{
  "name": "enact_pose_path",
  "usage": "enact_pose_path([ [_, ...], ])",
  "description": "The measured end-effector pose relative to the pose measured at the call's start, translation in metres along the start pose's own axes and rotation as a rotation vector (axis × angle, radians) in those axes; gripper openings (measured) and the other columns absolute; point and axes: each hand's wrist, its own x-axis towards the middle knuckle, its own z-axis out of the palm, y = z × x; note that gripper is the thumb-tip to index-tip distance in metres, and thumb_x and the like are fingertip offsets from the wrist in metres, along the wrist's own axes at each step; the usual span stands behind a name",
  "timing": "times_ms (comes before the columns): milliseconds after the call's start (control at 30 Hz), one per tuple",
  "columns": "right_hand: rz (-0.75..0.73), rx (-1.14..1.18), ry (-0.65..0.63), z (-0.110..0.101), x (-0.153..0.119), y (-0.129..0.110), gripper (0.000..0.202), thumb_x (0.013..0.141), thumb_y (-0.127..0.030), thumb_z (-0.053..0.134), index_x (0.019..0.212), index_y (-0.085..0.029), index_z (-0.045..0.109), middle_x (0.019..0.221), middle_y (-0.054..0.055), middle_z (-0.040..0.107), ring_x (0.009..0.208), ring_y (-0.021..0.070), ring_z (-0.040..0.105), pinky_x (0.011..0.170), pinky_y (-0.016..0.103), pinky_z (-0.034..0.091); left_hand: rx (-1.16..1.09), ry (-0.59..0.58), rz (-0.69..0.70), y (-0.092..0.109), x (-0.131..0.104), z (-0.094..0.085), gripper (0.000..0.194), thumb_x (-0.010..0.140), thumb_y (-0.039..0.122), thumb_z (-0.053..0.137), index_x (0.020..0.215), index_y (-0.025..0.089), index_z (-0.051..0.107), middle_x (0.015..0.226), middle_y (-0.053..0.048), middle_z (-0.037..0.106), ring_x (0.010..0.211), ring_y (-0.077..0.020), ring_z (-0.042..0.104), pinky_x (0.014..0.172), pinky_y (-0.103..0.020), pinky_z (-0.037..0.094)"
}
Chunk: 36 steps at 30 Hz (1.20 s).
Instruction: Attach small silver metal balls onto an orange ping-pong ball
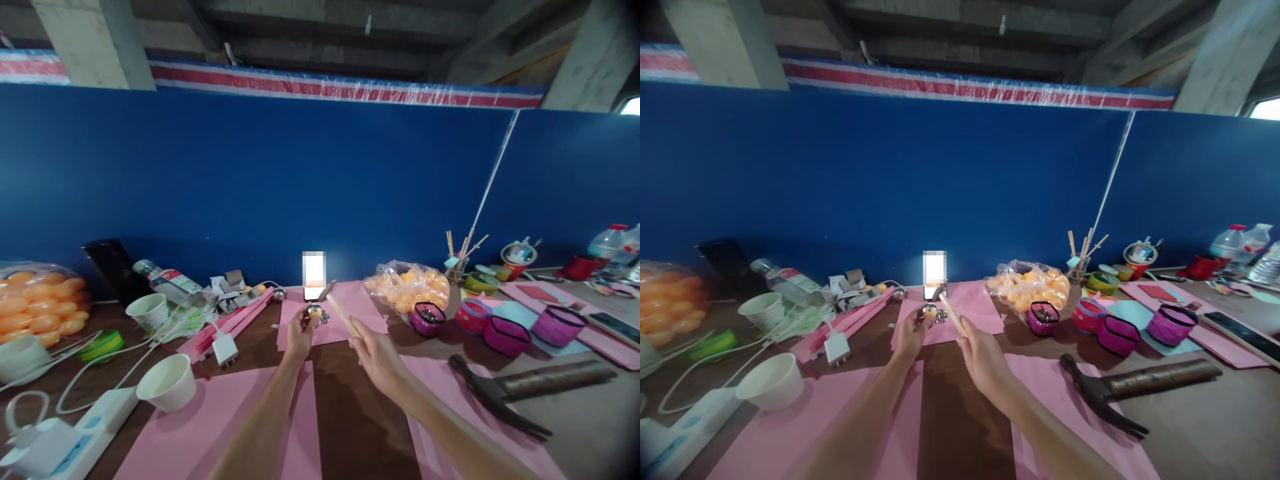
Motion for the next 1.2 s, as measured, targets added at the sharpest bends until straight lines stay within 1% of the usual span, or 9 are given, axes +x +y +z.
enact_pose_path([
  [100,-0.004,-0.031,-0.043,-0.002,0.000,-0.001,0.028,0.085,-0.024,0.033,0.107,-0.018,0.049,0.068,0.001,0.058,0.052,0.0114,0.052,0.052,0.020,0.035,0.003,0.004,0.006,0.001,-0.001,0.000,0.044,0.064,0.028,0.066,0.105,0.015,0.057,0.090,-0.007,0.064,0.071,-0.0124,0.060,0.068,-0.027,0.049],
  [233,0.003,-0.022,0.014,-0.001,0.001,0.002,0.032,0.086,-0.025,0.031,0.114,-0.018,0.044,0.072,0.002,0.059,0.054,0.0118,0.053,0.053,0.021,0.036,-0.016,-0.017,0.013,0.004,-0.001,0.001,0.044,0.065,0.026,0.066,0.106,0.016,0.055,0.093,-0.006,0.063,0.077,-0.0140,0.061,0.071,-0.029,0.049],
  [367,0.003,-0.029,-0.030,0.001,0.000,0.005,0.030,0.085,-0.025,0.033,0.111,-0.019,0.047,0.068,0.001,0.058,0.052,0.0116,0.052,0.053,0.022,0.036,-0.021,-0.055,0.052,0.004,-0.002,0.001,0.041,0.062,0.023,0.067,0.101,0.016,0.056,0.092,-0.006,0.062,0.081,-0.0162,0.061,0.073,-0.031,0.049],
  [533,0.004,-0.029,0.014,0.001,-0.001,0.005,0.031,0.086,-0.025,0.031,0.114,-0.018,0.044,0.072,0.002,0.059,0.055,0.0118,0.053,0.054,0.021,0.036,-0.020,-0.059,0.068,0.004,-0.001,0.001,0.042,0.060,0.023,0.069,0.099,0.016,0.056,0.096,-0.008,0.062,0.083,-0.0181,0.061,0.074,-0.032,0.049],
  [667,-0.001,-0.048,-0.039,0.000,-0.001,0.003,0.028,0.085,-0.024,0.033,0.108,-0.019,0.048,0.067,0.000,0.057,0.052,0.0113,0.052,0.052,0.020,0.034,-0.036,-0.032,0.023,0.005,-0.001,0.001,0.042,0.060,0.027,0.069,0.098,0.015,0.057,0.091,-0.007,0.064,0.076,-0.0158,0.062,0.071,-0.030,0.050],
  [800,-0.010,-0.041,0.019,0.001,0.000,0.001,0.031,0.085,-0.023,0.032,0.113,-0.019,0.045,0.069,0.001,0.058,0.054,0.0120,0.052,0.052,0.020,0.035,-0.050,-0.022,-0.014,0.005,-0.002,0.000,0.044,0.062,0.031,0.067,0.102,0.014,0.056,0.091,-0.008,0.064,0.073,-0.0146,0.061,0.068,-0.030,0.050],
  [900,-0.020,-0.048,0.003,0.002,0.001,0.001,0.029,0.084,-0.023,0.034,0.109,-0.019,0.048,0.068,0.001,0.058,0.052,0.0117,0.052,0.050,0.020,0.034,-0.053,-0.029,-0.028,0.007,-0.003,0.000,0.043,0.063,0.032,0.067,0.101,0.014,0.058,0.087,-0.007,0.064,0.069,-0.0135,0.061,0.067,-0.029,0.051],
  [1033,-0.019,-0.006,0.021,0.000,0.002,0.001,0.031,0.086,-0.024,0.031,0.113,-0.019,0.046,0.071,0.001,0.059,0.053,0.0117,0.053,0.052,0.021,0.036,-0.091,-0.017,-0.073,0.013,-0.005,0.001,0.049,0.063,0.035,0.067,0.106,0.013,0.056,0.082,-0.007,0.064,0.066,-0.0132,0.061,0.066,-0.030,0.051],
  [1200,-0.015,0.016,0.000,0.000,0.001,0.004,0.031,0.086,-0.026,0.032,0.113,-0.019,0.045,0.071,0.001,0.058,0.055,0.0122,0.053,0.053,0.021,0.038,-0.081,-0.009,-0.080,0.016,-0.006,0.001,0.047,0.064,0.033,0.067,0.106,0.014,0.057,0.087,-0.007,0.064,0.070,-0.0128,0.062,0.070,-0.030,0.051],
])
